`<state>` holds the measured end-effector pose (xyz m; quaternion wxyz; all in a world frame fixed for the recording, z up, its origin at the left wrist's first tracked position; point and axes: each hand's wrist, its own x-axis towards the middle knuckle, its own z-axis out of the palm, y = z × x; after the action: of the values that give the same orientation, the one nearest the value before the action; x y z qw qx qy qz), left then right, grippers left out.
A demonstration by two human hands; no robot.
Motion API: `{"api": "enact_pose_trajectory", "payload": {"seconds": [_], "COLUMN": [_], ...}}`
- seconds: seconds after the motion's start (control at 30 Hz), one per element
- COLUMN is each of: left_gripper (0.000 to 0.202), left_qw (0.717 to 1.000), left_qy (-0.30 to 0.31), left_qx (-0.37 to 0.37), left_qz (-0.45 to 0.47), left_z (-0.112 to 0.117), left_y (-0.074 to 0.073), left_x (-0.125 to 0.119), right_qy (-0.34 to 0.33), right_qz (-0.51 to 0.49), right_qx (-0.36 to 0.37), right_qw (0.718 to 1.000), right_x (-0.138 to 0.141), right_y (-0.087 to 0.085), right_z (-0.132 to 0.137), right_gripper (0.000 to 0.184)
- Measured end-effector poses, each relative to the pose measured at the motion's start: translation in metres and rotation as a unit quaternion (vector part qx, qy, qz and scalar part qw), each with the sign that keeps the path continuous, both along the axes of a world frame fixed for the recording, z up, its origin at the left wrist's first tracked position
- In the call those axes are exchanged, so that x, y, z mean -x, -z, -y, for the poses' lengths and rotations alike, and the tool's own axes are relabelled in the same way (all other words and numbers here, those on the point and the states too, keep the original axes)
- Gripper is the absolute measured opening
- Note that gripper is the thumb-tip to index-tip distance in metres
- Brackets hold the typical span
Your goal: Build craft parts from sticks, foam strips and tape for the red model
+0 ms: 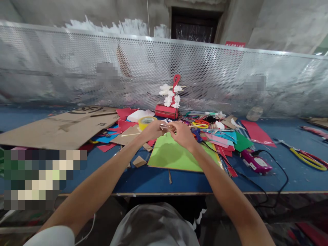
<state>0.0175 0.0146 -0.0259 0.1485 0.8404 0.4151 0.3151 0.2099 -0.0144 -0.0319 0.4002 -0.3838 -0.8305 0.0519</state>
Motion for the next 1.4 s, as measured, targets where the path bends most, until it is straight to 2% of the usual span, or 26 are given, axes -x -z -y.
{"api": "enact_pose_trajectory", "payload": {"seconds": [0.1,0.33,0.47,0.63,0.77,0.87,1.0,1.17,1.3,1.4], "left_gripper": [0.018,0.016,0.015,0.013,0.017,0.020,0.021,0.025,0.026,0.023], "left_qw": [1.000,0.999,0.999,0.998,0.997,0.998,0.997,0.987,0.976,0.981], "left_qy": [0.005,0.017,0.022,0.045,0.052,0.046,0.029,0.057,0.074,0.085], "left_qx": [0.009,0.043,0.037,0.027,0.026,0.030,0.048,0.105,0.139,0.120], "left_qz": [-0.007,0.024,0.025,0.035,0.046,0.043,0.044,0.112,0.153,0.123], "left_z": [-0.002,-0.004,-0.004,-0.008,-0.010,-0.009,-0.007,-0.008,-0.012,-0.014], "left_y": [0.003,0.003,0.002,0.006,0.008,0.007,0.003,0.002,0.002,0.003], "left_x": [-0.001,-0.003,-0.002,-0.001,0.000,0.001,0.001,0.003,0.007,0.009], "right_qy": [0.019,0.043,0.043,0.076,0.108,0.114,0.103,0.097,0.082,0.059], "right_qz": [-0.005,0.015,0.021,0.036,0.017,0.012,0.047,0.091,0.102,0.114], "right_qx": [0.024,0.023,0.054,0.062,0.089,0.104,0.057,-0.023,-0.047,-0.050], "right_qw": [1.000,0.999,0.997,0.994,0.990,0.988,0.992,0.991,0.990,0.990], "right_x": [-0.003,-0.012,-0.012,-0.014,-0.016,-0.018,-0.017,-0.014,-0.015,-0.016], "right_y": [-0.001,-0.003,-0.006,-0.009,-0.011,-0.011,-0.009,-0.008,-0.011,-0.012], "right_z": [-0.002,-0.006,-0.004,-0.004,-0.004,-0.003,-0.003,-0.002,-0.001,0.000], "right_gripper": [0.030,0.025,0.031,0.033,0.042,0.036,0.028,0.018,0.008,0.007]}}
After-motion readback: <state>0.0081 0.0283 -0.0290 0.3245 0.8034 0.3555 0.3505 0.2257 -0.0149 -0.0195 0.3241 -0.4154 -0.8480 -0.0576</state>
